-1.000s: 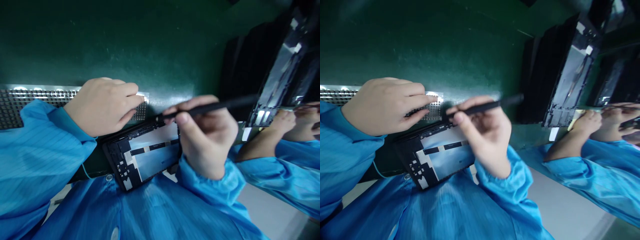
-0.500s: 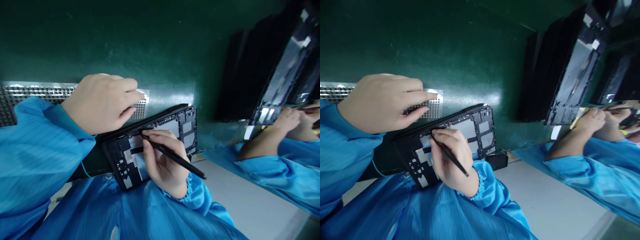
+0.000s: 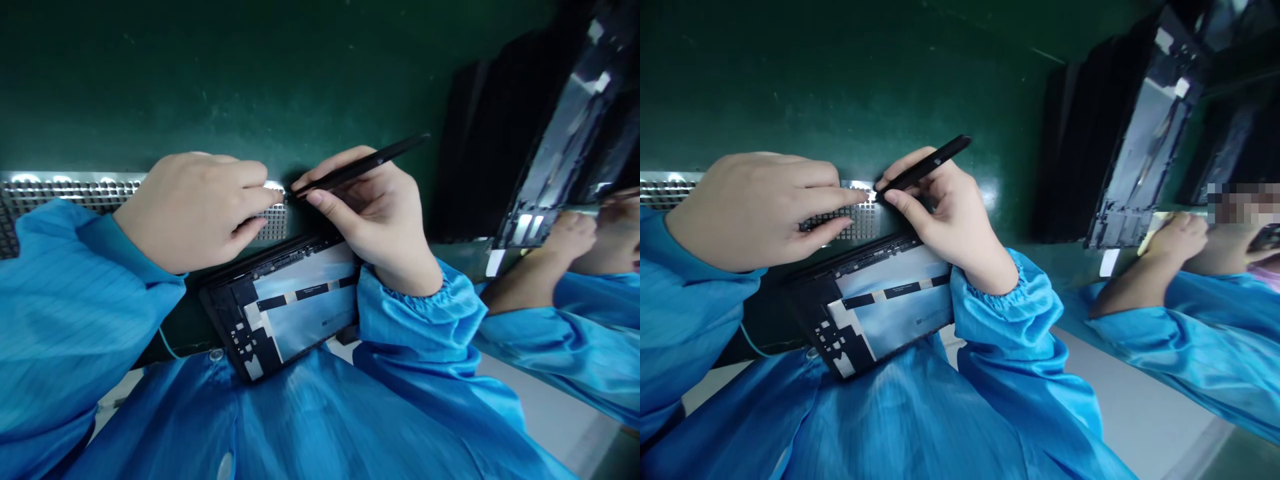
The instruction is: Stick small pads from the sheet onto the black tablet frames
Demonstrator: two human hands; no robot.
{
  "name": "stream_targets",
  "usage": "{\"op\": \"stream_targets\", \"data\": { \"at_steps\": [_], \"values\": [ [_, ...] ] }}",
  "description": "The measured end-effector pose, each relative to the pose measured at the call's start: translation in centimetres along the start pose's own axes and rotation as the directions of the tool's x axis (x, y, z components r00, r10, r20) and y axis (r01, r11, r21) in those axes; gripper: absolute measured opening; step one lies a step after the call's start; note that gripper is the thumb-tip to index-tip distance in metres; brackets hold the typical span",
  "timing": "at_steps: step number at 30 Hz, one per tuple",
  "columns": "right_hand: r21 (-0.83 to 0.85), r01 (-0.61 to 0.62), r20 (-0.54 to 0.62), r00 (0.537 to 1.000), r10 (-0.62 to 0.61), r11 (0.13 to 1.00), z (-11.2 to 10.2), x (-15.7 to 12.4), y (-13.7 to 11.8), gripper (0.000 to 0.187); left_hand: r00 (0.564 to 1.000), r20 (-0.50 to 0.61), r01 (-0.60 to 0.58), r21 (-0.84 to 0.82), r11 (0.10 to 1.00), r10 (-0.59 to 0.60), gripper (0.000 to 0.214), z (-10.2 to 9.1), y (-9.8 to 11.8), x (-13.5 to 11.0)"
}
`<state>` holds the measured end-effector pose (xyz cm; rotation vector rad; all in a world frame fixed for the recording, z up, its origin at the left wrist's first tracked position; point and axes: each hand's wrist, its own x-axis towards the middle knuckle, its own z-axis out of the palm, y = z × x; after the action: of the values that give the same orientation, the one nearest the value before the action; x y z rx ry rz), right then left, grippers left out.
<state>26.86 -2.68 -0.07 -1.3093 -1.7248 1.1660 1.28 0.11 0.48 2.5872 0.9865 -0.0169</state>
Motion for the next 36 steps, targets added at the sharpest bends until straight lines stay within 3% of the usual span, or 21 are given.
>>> {"op": "stream_targets", "data": {
  "at_steps": [4, 8, 11, 13, 15, 16, 18, 23, 29, 33, 36],
  "values": [
    [0.016, -0.033, -0.013, 0.999, 0.033, 0.999, 0.2, 0.3, -0.2, 0.028, 1.000, 0.029, 0.008, -0.016, 1.000, -0.007, 0.046, -0.1, 0.1, 0.1],
    [0.075, -0.069, -0.006, 0.998, 0.070, 0.995, -0.2, 0.2, -0.7, 0.028, 1.000, -0.009, 0.000, -0.032, 1.000, 0.000, 0.049, 0.1, 0.0, -0.1],
    [0.137, -0.065, -0.143, 0.986, 0.085, 0.988, 0.1, -2.3, -1.6, 0.020, 1.000, -0.022, -0.005, -0.050, 0.999, 0.004, 0.054, 0.3, -0.1, -0.2],
    [0.123, -0.040, -0.353, 0.932, 0.081, 0.992, 1.0, -4.8, -2.0, 0.011, 0.999, -0.033, -0.022, -0.026, 0.999, 0.021, 0.057, 0.4, -0.2, -0.3],
    [0.078, 0.002, -0.530, 0.847, 0.039, 0.997, 2.1, -7.0, -1.9, 0.010, 0.998, -0.055, -0.029, -0.012, 0.999, 0.029, 0.061, 0.5, -0.3, -0.4],
    [0.046, 0.033, -0.582, 0.813, 0.000, 0.998, 2.7, -7.8, -1.7, 0.011, 0.997, -0.073, -0.027, -0.013, 1.000, 0.026, 0.062, 0.6, -0.4, -0.5],
    [-0.021, 0.084, -0.607, 0.791, -0.080, 0.996, 3.7, -8.6, -1.0, 0.013, 0.994, -0.104, -0.022, -0.034, 0.999, 0.018, 0.063, 0.7, -0.6, -0.6],
    [-0.127, 0.073, -0.560, 0.818, -0.132, 0.989, 4.3, -8.8, -0.1, 0.019, 0.994, -0.114, -0.013, -0.062, 0.998, 0.006, 0.065, 1.0, -1.1, -0.6],
    [-0.268, 0.024, -0.412, 0.901, -0.137, 0.963, 2.1, -8.0, -2.4, 0.021, 0.994, -0.107, -0.007, -0.076, 0.997, -0.001, 0.063, 0.7, -1.0, -0.7],
    [-0.149, 0.027, -0.173, 0.984, -0.053, 0.988, 0.1, -3.6, -2.5, 0.011, 0.998, -0.061, 0.011, -0.107, 0.994, -0.018, 0.054, 0.2, -0.7, -0.7],
    [-0.047, 0.013, 0.009, 1.000, -0.013, 0.999, -0.3, -0.7, -1.4, 0.016, 0.998, -0.049, 0.025, -0.068, 0.997, -0.028, 0.053, 0.1, -0.4, -0.6]
  ]
}}
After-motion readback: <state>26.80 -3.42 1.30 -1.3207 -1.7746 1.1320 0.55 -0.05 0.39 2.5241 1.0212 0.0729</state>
